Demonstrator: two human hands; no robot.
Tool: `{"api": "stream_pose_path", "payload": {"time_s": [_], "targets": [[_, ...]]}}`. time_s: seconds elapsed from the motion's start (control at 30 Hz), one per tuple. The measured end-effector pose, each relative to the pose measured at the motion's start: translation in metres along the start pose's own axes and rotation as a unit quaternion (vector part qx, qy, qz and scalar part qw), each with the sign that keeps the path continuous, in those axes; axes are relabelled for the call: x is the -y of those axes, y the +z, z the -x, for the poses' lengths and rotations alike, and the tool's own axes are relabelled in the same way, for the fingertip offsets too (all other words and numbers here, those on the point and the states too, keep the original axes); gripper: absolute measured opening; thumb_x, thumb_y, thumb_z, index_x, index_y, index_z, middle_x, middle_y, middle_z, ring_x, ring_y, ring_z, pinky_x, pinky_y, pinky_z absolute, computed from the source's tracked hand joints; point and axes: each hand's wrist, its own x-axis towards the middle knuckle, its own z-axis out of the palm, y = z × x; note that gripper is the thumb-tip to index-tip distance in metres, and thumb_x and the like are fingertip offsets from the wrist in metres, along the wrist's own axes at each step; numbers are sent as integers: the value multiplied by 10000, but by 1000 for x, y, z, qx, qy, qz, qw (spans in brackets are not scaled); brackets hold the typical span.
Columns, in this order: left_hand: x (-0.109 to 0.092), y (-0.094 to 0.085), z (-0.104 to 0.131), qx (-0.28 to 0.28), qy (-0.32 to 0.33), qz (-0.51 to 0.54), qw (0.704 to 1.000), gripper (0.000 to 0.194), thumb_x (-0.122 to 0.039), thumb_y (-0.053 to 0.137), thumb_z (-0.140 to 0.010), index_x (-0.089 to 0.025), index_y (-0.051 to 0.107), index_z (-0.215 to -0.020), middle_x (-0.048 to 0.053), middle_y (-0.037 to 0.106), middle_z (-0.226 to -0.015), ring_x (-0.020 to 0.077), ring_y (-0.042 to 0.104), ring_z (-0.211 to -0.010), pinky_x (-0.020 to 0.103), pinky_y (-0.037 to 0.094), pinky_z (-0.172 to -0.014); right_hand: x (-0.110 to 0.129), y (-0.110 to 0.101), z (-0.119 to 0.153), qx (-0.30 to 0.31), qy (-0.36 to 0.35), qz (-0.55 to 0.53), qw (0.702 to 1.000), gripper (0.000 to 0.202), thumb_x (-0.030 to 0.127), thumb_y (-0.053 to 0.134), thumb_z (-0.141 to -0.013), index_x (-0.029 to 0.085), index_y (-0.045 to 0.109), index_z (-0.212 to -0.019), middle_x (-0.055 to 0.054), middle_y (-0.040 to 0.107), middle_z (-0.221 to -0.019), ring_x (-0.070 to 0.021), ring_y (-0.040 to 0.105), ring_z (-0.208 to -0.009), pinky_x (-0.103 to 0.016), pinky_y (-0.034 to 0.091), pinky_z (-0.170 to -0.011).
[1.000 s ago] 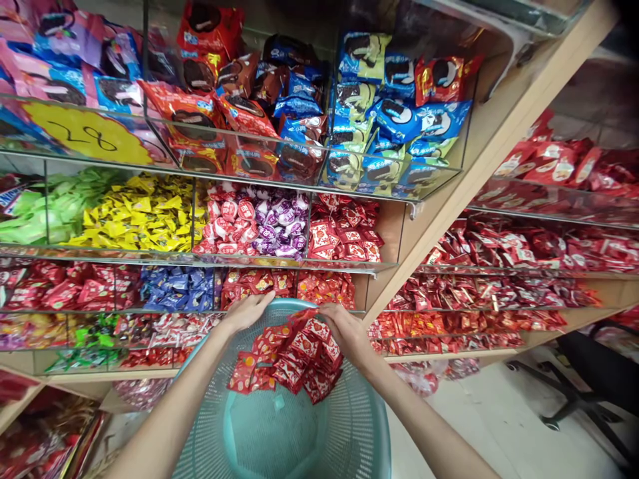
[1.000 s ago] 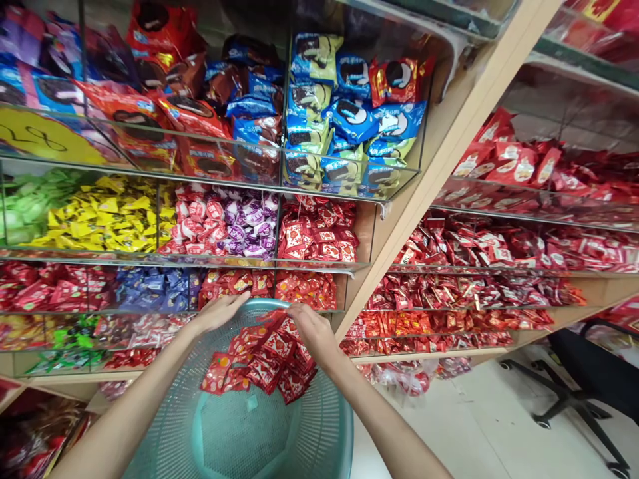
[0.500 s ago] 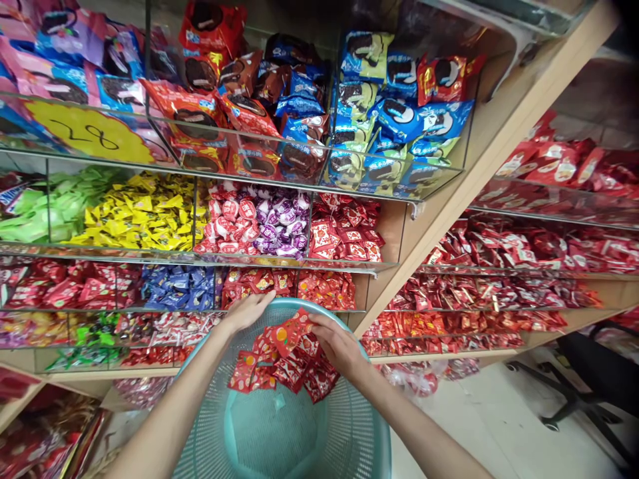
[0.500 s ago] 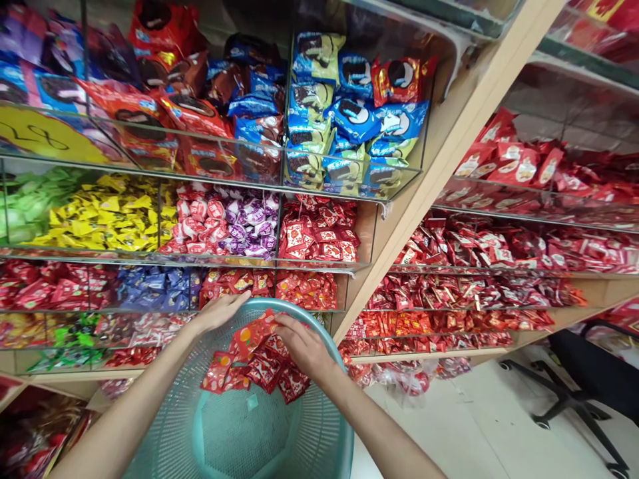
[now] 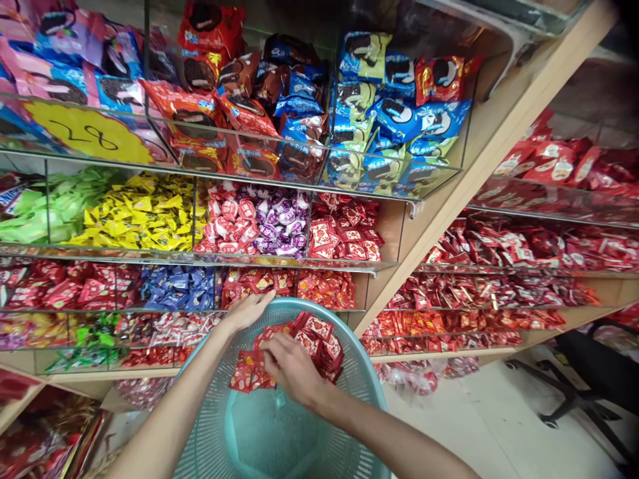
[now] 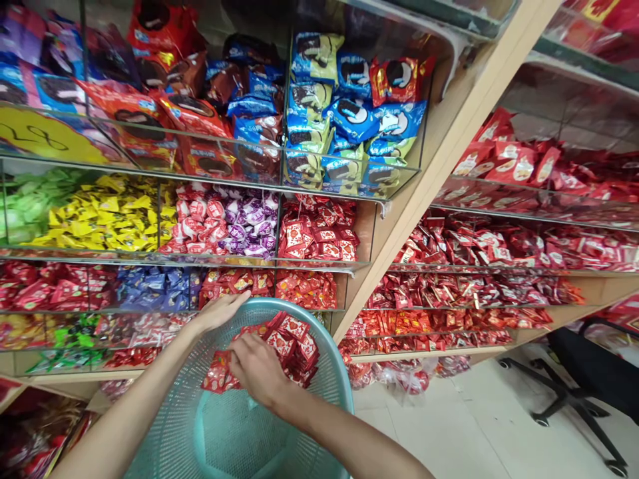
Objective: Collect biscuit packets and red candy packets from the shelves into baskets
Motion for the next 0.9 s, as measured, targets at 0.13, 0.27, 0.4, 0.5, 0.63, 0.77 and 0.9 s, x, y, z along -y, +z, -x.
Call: {"api": "stream_pose_path", "payload": {"time_s": [0.13, 0.27, 0.4, 0.5, 0.63, 0.77, 0.9], "targets": [[2, 1, -1, -2, -5, -10, 1000, 746, -731, 133, -752, -277, 659, -1023, 36, 679, -1058, 265, 596, -1007, 339, 426, -847, 11, 25, -13, 58, -62, 135, 987, 49, 153, 479, -834, 160, 526, -845, -48, 562, -845, -178, 503, -843, -293, 457, -738], [3, 0, -2, -2, 4, -10, 1000, 748, -736, 133, -749, -287, 645, -1057, 33, 655, -1109, 261, 569, -1057, 340, 399, -894, 19, 55, -17, 73, -135, 206, 966, 60, 148, 457, -843, 143, 513, -824, -49, 539, -820, -183, 499, -819, -309, 455, -710], [3, -1, -2, 0, 0, -3, 1000, 740, -739, 147, -745, -298, 631, -1091, 19, 627, -1160, 261, 549, -1091, 338, 387, -919, 30, 92, -7, 87, -165, 211, 959, 94, 179, 460, -845, 138, 522, -787, -52, 533, -794, -189, 512, -799, -309, 454, -646], [3, -1, -2, 2, -3, -4, 1000, 735, -742, 142, -744, -306, 643, -1060, 25, 644, -1130, 273, 556, -1076, 359, 395, -907, 33, 108, -3, 93, -161, 207, 961, 110, 189, 451, -851, 136, 536, -805, -55, 540, -798, -190, 517, -771, -306, 449, -597], [5, -1, -2, 4, 13, 5, 1000, 732, -736, 133, -753, -298, 650, -1031, 37, 648, -1120, 263, 564, -1061, 356, 396, -902, 25, 108, -9, 105, -129, 218, 962, 95, 170, 469, -840, 123, 550, -856, -76, 557, -856, -192, 515, -812, -318, 446, -630], [4, -1, -1, 2, 7, 13, 1000, 722, -732, 152, -755, -293, 634, -1067, 35, 633, -1151, 251, 552, -1083, 342, 381, -925, 16, 101, -13, 110, -123, 227, 960, 97, 165, 462, -844, 122, 548, -854, -70, 549, -865, -191, 506, -819, -323, 438, -657], [3, -1, -1, 3, 3, 13, 1000, 730, -735, 147, -753, -293, 637, -1065, 25, 637, -1143, 256, 544, -1097, 349, 376, -934, 24, 97, -5, 107, -126, 223, 961, 96, 166, 454, -847, 125, 536, -876, -68, 533, -875, -190, 494, -856, -327, 432, -700]]}}
